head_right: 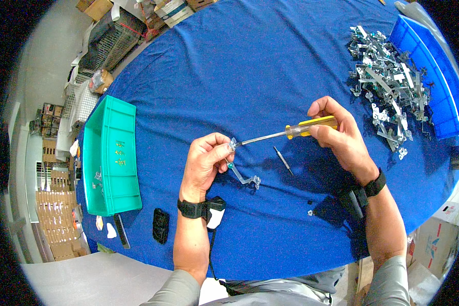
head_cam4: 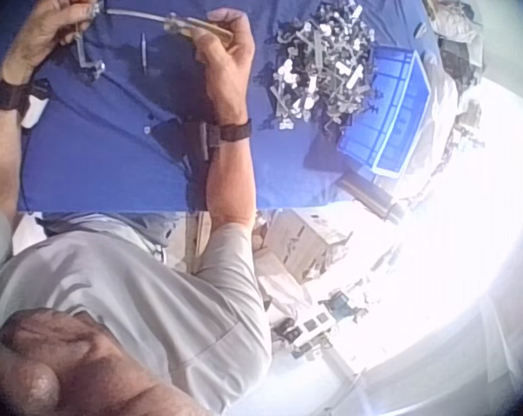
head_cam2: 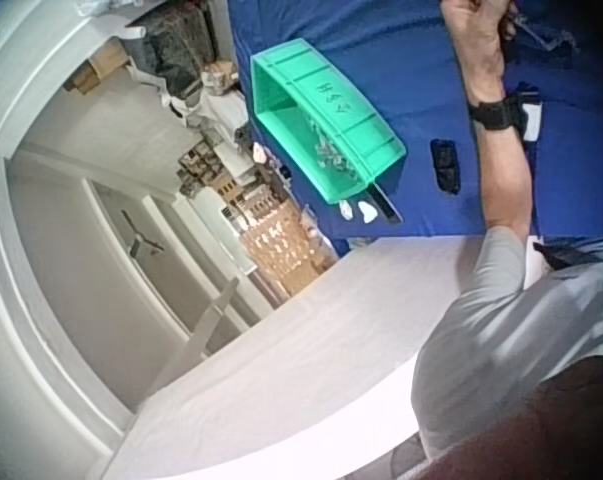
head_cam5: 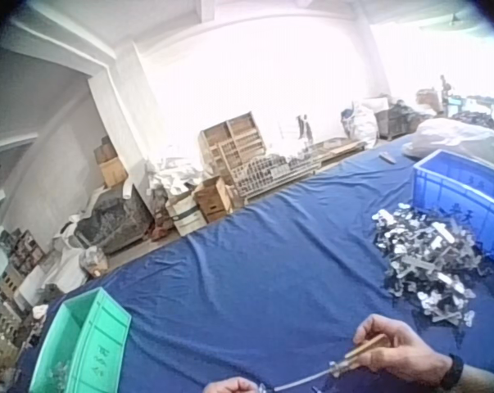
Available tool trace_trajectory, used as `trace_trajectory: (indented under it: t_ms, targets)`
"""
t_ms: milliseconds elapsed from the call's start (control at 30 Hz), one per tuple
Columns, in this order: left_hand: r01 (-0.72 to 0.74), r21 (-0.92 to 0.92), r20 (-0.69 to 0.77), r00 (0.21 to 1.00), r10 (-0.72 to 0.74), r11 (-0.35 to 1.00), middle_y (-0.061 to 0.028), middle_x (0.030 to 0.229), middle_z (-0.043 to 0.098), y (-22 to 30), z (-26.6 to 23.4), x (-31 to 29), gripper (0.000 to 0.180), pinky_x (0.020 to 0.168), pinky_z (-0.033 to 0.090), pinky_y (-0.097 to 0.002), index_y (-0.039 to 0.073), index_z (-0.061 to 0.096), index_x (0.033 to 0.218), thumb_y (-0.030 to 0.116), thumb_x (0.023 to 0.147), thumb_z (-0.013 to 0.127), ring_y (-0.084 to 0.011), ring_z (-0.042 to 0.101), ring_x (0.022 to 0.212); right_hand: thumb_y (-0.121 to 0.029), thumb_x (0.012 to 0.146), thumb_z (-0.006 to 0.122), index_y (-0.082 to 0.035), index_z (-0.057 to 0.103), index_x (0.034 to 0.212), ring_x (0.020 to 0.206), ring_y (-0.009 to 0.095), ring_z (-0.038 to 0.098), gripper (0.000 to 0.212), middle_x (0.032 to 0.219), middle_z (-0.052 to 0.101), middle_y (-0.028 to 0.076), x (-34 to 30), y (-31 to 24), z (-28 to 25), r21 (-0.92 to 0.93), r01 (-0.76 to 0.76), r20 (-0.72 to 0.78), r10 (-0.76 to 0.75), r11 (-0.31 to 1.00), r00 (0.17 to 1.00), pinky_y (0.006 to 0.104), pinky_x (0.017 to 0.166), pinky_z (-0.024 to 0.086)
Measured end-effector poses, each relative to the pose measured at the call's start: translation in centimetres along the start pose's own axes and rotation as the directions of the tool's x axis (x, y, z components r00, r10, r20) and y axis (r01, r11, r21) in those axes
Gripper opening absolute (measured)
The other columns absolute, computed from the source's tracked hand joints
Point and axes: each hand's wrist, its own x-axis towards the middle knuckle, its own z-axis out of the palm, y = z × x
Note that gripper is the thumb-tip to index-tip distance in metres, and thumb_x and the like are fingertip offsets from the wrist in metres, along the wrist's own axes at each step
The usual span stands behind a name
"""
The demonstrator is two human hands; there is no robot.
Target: Assembling small metallic bracket components using a manual screwdriver.
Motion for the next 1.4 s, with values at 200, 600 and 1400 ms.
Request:
trace_trajectory:
  t_ms: [200, 600, 1400]
  targets:
    - [0.014, 0.001, -0.010, 1.000, -0.014, 1.000, -0.0031, 0.071, 0.066, 0.08, 0.01, 0.04, 0.013, 0.047, 0.043, -0.0181, 0.005, 0.066, 0.090, 0.018, 0.089, 0.069, -0.0063, 0.056, 0.052, -0.032, 0.099, 0.057, -0.007, 0.054, 0.081, 0.062, 0.002, 0.035, 0.030, 0.069, 0.041, -0.009, 0.21, 0.09, -0.29, -0.277, -0.043, -0.070, 0.025, 0.960, 0.997, 0.0236, 0.051, 0.027]
    - [0.066, -0.162, 0.039, 0.997, -0.061, 0.985, -0.0069, 0.077, 0.068, -0.13, -0.47, 0.07, 0.011, 0.050, 0.049, -0.0208, 0.004, 0.065, 0.095, 0.013, 0.092, 0.062, -0.0103, 0.061, 0.055, -0.032, 0.101, 0.055, -0.006, 0.054, 0.077, 0.062, 0.002, 0.035, 0.035, 0.066, 0.041, -0.008, 0.31, 0.14, 0.23, -0.327, 0.015, -0.075, -0.041, 0.945, 0.996, 0.0233, 0.051, 0.028]
    - [0.053, -0.156, 0.003, 0.999, -0.053, 0.986, -0.0160, 0.089, 0.070, -0.08, -0.03, 0.30, 0.014, 0.063, 0.059, -0.0281, -0.001, 0.062, 0.101, 0.011, 0.094, 0.060, -0.0191, 0.070, 0.072, -0.034, 0.101, 0.053, -0.007, 0.056, 0.084, 0.056, 0.002, 0.039, 0.032, 0.065, 0.044, -0.007, 0.28, 0.41, -0.15, -0.238, -0.043, -0.105, 0.018, 0.970, 0.994, 0.0221, 0.048, 0.030]
